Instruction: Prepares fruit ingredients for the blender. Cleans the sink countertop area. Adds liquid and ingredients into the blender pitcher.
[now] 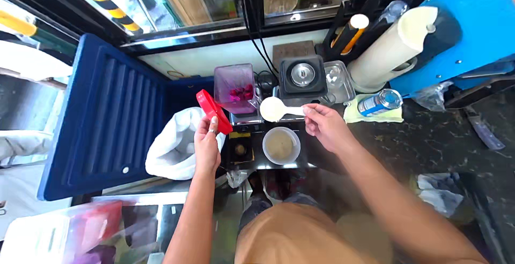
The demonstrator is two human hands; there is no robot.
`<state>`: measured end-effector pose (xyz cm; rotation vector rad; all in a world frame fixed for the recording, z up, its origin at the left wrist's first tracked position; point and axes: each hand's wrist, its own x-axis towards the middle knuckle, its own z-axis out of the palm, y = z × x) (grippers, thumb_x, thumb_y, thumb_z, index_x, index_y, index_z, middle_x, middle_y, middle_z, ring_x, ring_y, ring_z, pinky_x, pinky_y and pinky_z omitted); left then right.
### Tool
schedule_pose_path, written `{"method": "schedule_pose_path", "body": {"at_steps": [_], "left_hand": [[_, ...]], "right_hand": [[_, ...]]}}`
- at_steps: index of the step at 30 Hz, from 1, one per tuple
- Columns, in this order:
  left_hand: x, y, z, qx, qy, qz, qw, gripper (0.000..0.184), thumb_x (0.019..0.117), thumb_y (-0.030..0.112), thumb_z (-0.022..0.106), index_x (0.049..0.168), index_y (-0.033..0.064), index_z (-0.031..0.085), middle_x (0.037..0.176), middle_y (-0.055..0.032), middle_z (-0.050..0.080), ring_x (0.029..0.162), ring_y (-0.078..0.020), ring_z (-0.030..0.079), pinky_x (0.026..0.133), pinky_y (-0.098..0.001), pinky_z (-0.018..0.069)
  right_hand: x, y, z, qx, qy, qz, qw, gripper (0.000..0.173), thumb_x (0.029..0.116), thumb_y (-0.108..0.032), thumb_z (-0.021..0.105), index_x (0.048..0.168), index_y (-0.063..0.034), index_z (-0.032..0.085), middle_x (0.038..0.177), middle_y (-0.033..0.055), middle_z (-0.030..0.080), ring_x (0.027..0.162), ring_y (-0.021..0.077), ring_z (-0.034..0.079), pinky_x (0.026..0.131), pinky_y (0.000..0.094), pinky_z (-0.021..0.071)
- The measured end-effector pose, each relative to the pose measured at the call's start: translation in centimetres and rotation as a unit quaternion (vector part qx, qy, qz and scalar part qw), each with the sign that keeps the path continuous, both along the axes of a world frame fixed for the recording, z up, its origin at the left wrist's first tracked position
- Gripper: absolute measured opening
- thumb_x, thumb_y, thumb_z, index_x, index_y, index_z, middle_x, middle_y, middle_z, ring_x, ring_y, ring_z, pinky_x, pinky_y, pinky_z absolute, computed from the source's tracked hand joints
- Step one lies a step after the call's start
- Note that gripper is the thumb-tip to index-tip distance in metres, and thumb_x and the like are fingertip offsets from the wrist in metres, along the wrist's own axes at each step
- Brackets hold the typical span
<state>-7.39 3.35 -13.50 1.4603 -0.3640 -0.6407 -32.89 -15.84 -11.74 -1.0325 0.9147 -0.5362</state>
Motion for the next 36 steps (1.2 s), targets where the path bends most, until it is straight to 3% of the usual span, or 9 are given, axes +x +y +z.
{"method": "schedule_pose_path", "body": {"at_steps": [5, 9, 12, 15, 18, 23, 26, 32, 36], "left_hand": [[1.0, 2.6, -0.4, -0.004, 0.044, 0.022, 0.999, 0.023, 0.1073, 0.012, 0.05, 0.124, -0.001, 0.059, 0.109, -0.0109, 0.069, 0.1, -0.0204, 0.069, 0.09, -0.0398, 0.0585], [2.0, 4.1, -0.5, -0.025, 0.074, 0.014, 0.997, 0.022, 0.1069, 0.01, 0.049, 0.122, -0.0028, 0.059, 0.108, -0.0117, 0.069, 0.099, -0.0204, 0.069, 0.09, -0.0405, 0.0588], [3.3, 5.4, -1.0, -0.031, 0.089, 0.004, 0.996, 0.022, 0.1061, 0.009, 0.049, 0.122, -0.0028, 0.059, 0.108, -0.0115, 0.069, 0.099, -0.0203, 0.069, 0.091, -0.0401, 0.0585], [4.5, 6.3, -1.7, -0.027, 0.102, -0.006, 0.994, 0.021, 0.106, 0.009, 0.05, 0.121, -0.0023, 0.06, 0.107, -0.011, 0.07, 0.098, -0.02, 0.07, 0.091, -0.0394, 0.0589], [5.1, 6.6, -2.3, -0.03, 0.105, -0.031, 0.993, 0.021, 0.1052, 0.007, 0.05, 0.121, -0.0033, 0.06, 0.107, -0.0118, 0.07, 0.098, -0.0203, 0.069, 0.091, -0.0394, 0.0587], [4.2, 7.7, -5.1, 0.012, 0.067, -0.142, 0.988, 0.024, 0.1022, 0.008, 0.055, 0.122, -0.0039, 0.061, 0.107, -0.0105, 0.071, 0.1, -0.0184, 0.069, 0.092, -0.0359, 0.0579], [1.2, 8.2, -7.8, 0.12, -0.054, -0.235, 0.963, 0.032, 0.0979, 0.019, 0.064, 0.122, -0.0019, 0.064, 0.107, -0.0094, 0.072, 0.098, -0.0156, 0.07, 0.088, -0.0348, 0.06], [-6.7, 3.2, -13.5, 0.14, -0.448, -0.446, 0.762, 0.028, 0.0937, 0.026, 0.067, 0.113, 0.0086, 0.076, 0.11, -0.0109, 0.074, 0.109, -0.0336, 0.067, 0.099, -0.0563, 0.05], [-10.4, -1.0, -15.2, 0.164, -0.555, -0.513, 0.634, 0.022, 0.0938, 0.023, 0.069, 0.112, 0.0122, 0.075, 0.109, -0.0088, 0.073, 0.11, -0.0319, 0.067, 0.103, -0.0538, 0.0482]], "right_hand": [[9.3, -1.7, 3.8, -0.272, 0.078, 0.053, 0.958, 0.024, 0.1066, -0.021, 0.056, 0.118, -0.0064, 0.071, 0.08, 0.0061, 0.07, 0.056, 0.0141, 0.062, 0.052, 0.031, 0.0559], [15.3, -2.8, 0.6, -0.561, 0.173, 0.166, 0.792, 0.025, 0.1035, -0.018, 0.057, 0.117, -0.0102, 0.077, 0.1, 0.0103, 0.072, 0.09, 0.0228, 0.071, 0.084, 0.043, 0.0599], [16.4, -2.4, -0.8, -0.686, 0.204, 0.239, 0.656, 0.025, 0.1029, -0.009, 0.056, 0.117, -0.0102, 0.077, 0.094, 0.0123, 0.068, 0.089, 0.0286, 0.069, 0.079, 0.0431, 0.0599], [16.5, -1.6, -0.8, -0.708, 0.224, 0.278, 0.61, 0.027, 0.1007, -0.003, 0.057, 0.12, -0.0088, 0.075, 0.095, 0.0136, 0.067, 0.089, 0.0303, 0.068, 0.076, 0.0426, 0.0596], [16.1, -0.5, 0.5, -0.689, 0.242, 0.26, 0.632, 0.029, 0.1021, -0.005, 0.056, 0.124, -0.0112, 0.074, 0.093, 0.0122, 0.065, 0.087, 0.028, 0.067, 0.075, 0.0408, 0.0587], [8.3, 4.9, 5.4, -0.571, 0.242, 0.04, 0.783, 0.024, 0.1025, -0.018, 0.062, 0.121, -0.0126, 0.076, 0.094, 0.0037, 0.068, 0.081, 0.0112, 0.064, 0.072, 0.028, 0.0573], [1.2, 9.0, 3.5, -0.378, 0.307, -0.037, 0.873, 0.02, 0.1022, -0.02, 0.061, 0.114, -0.0102, 0.075, 0.102, 0.0026, 0.073, 0.087, 0.0081, 0.069, 0.078, 0.0293, 0.0604], [-4.0, 7.2, -9.7, -0.148, 0.444, 0.061, 0.882, 0.053, 0.1018, -0.033, 0.062, 0.15, -0.0124, 0.052, 0.122, 0.0156, 0.067, 0.105, 0.0259, 0.068, 0.096, 0.0444, 0.0558], [-9.1, -0.5, -10.6, -0.162, 0.449, -0.219, 0.851, 0.064, 0.0945, -0.031, 0.072, 0.148, -0.0049, 0.048, 0.129, 0.024, 0.061, 0.109, 0.0342, 0.066, 0.094, 0.0502, 0.0565]]}}
